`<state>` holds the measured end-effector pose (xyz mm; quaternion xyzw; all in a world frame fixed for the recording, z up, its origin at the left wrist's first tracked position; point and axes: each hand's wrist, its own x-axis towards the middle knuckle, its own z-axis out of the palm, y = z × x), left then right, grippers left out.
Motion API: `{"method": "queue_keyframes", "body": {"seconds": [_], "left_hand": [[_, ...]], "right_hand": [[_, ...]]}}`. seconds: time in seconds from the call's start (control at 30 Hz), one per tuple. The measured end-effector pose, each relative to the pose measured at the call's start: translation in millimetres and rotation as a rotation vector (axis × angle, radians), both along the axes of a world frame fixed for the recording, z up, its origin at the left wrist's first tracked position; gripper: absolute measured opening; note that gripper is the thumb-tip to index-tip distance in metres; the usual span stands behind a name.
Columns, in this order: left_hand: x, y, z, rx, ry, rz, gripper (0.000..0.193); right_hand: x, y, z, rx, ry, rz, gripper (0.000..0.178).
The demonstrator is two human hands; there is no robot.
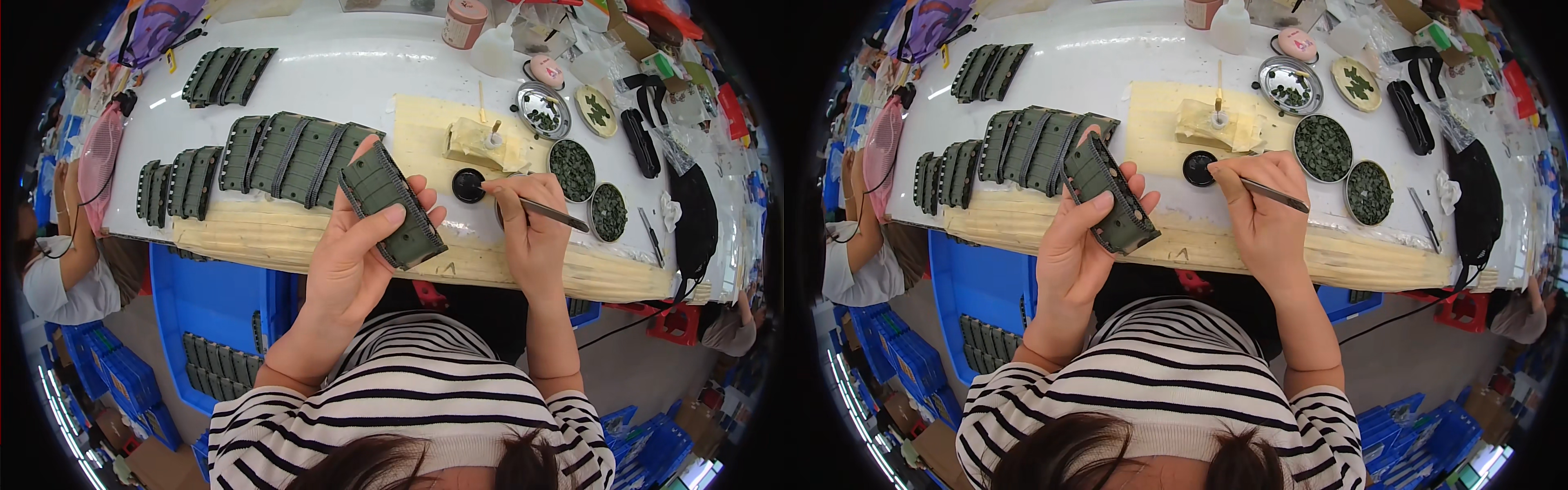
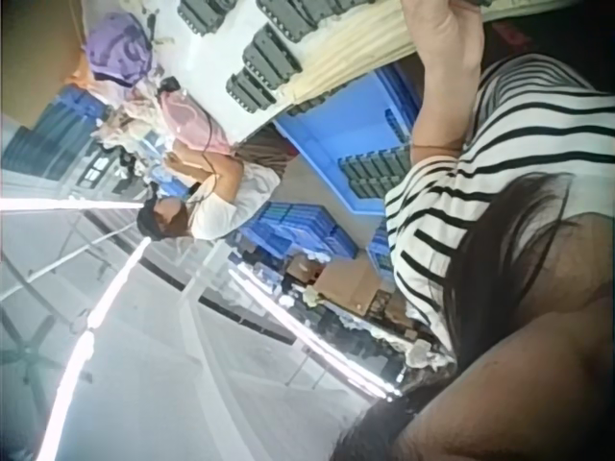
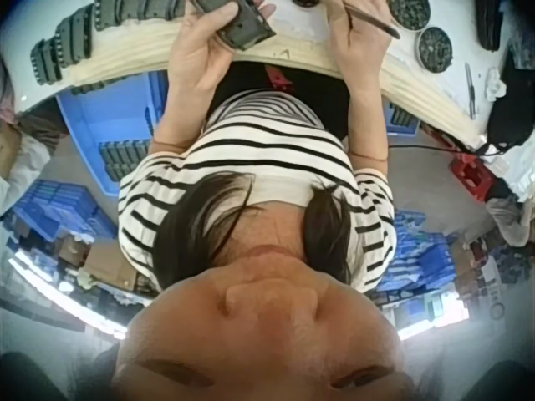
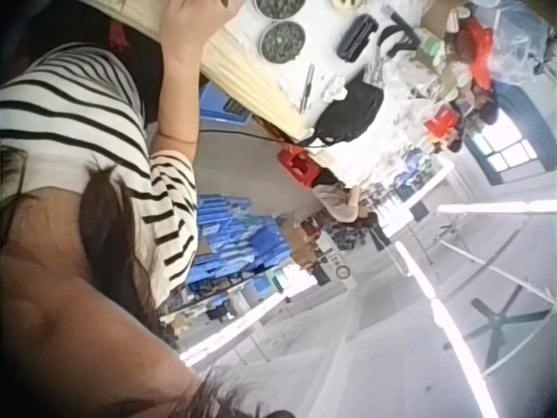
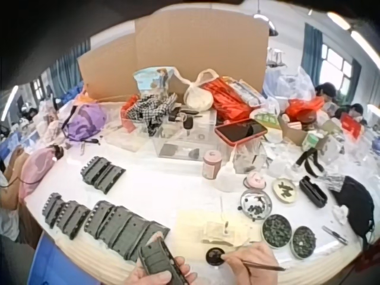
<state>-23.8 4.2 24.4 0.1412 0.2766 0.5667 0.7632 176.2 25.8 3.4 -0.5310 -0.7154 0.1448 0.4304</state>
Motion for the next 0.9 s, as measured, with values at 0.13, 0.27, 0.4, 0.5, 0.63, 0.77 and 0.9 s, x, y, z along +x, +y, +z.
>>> {"method": "queue_keyframes", "body": {"seconds": [0.13, 0.27, 0.4, 0.5, 0.63, 0.77, 0.9], "left_hand": [[-0.5, 1.5, 0.0, -0.027, -0.044, 0.017, 0.062], [-2.9, 2.6, 1.0, -0.035, -0.065, 0.013, 0.06], [0.8, 3.0, 7.7, -0.022, -0.083, 0.079, 0.053], [5.3, 6.9, 11.8, -0.012, -0.103, 0.065, 0.049], [10.5, 7.8, 14.5, -0.034, -0.152, 0.046, 0.045], [13.8, 5.9, 13.2, -0.04, -0.186, 0.071, 0.042], [13.3, 4.8, 12.8, -0.043, -0.186, 0.072, 0.041]], "right_hand": [[1.0, 0.1, 0.4, 0.005, -0.02, 0.002, 0.007], [3.1, -5.4, 11.6, 0.043, 0.089, 0.052, 0.011], [1.1, -26.6, 39.2, 0.107, 0.205, 0.26, 0.014], [-5.0, -33.8, 48.6, 0.083, 0.239, 0.42, 0.017], [-18.0, -37.7, 31.3, 0.004, 0.386, 0.455, 0.018], [-21.7, -41.1, 27.7, 0.017, 0.398, 0.407, 0.019], [-21.8, -38.9, 26.0, 0.035, 0.386, 0.4, 0.018]]}}
